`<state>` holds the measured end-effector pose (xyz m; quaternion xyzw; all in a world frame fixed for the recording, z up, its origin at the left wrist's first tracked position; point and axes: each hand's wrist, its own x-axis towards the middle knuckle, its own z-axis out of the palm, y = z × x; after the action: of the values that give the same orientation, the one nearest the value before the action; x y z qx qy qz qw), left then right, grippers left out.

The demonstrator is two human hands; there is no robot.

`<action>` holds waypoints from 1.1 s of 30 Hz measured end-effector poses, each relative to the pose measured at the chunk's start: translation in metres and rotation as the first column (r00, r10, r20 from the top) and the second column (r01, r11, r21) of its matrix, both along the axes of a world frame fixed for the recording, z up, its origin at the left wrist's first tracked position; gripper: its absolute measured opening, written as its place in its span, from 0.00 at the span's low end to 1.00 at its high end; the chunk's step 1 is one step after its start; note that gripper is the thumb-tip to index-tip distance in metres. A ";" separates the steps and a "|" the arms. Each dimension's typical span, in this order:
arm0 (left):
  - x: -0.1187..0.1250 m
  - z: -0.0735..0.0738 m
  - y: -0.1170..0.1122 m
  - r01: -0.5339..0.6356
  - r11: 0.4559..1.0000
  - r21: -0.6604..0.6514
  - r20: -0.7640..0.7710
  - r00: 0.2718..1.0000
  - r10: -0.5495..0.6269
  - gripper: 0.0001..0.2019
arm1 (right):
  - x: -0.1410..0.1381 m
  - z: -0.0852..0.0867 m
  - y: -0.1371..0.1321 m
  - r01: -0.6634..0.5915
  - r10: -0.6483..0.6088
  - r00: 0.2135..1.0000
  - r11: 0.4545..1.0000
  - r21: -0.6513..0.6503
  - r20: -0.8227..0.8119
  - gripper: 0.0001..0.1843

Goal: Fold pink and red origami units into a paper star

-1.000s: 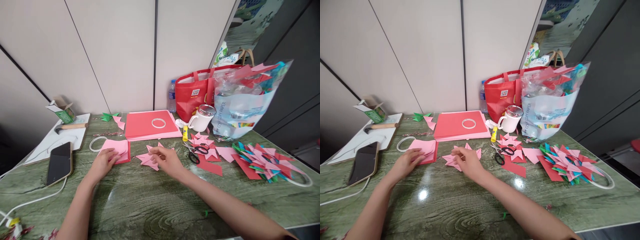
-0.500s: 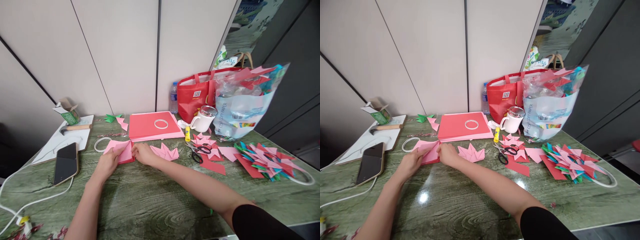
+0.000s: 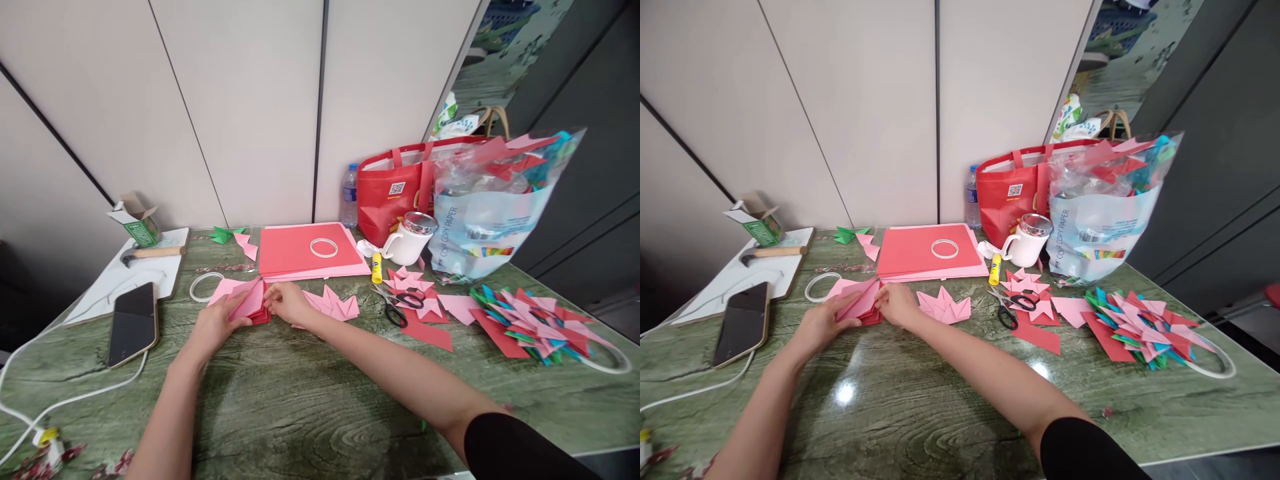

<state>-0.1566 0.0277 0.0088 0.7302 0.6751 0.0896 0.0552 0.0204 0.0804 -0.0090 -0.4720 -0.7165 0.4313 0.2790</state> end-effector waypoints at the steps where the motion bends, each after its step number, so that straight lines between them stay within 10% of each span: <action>1: -0.001 -0.001 0.000 0.004 1.000 -0.001 0.004 1.000 -0.004 0.31 | -0.001 -0.003 0.001 0.001 -0.001 1.000 1.000 -0.008 -0.020 0.13; 22: -0.004 -0.003 0.001 -0.010 1.000 0.028 0.018 1.000 0.009 0.30 | -0.013 -0.011 -0.004 0.068 -0.129 0.957 0.970 -0.232 -0.260 0.06; 33: -0.004 -0.001 0.000 -0.019 1.000 0.013 0.013 1.000 0.019 0.31 | -0.008 -0.009 -0.003 0.073 -0.100 0.967 0.990 -0.120 -0.234 0.11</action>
<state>-0.1605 0.0282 0.0076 0.7234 0.6811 0.0992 0.0540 0.0122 0.0775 -0.0183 -0.4620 -0.6316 0.5113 0.3554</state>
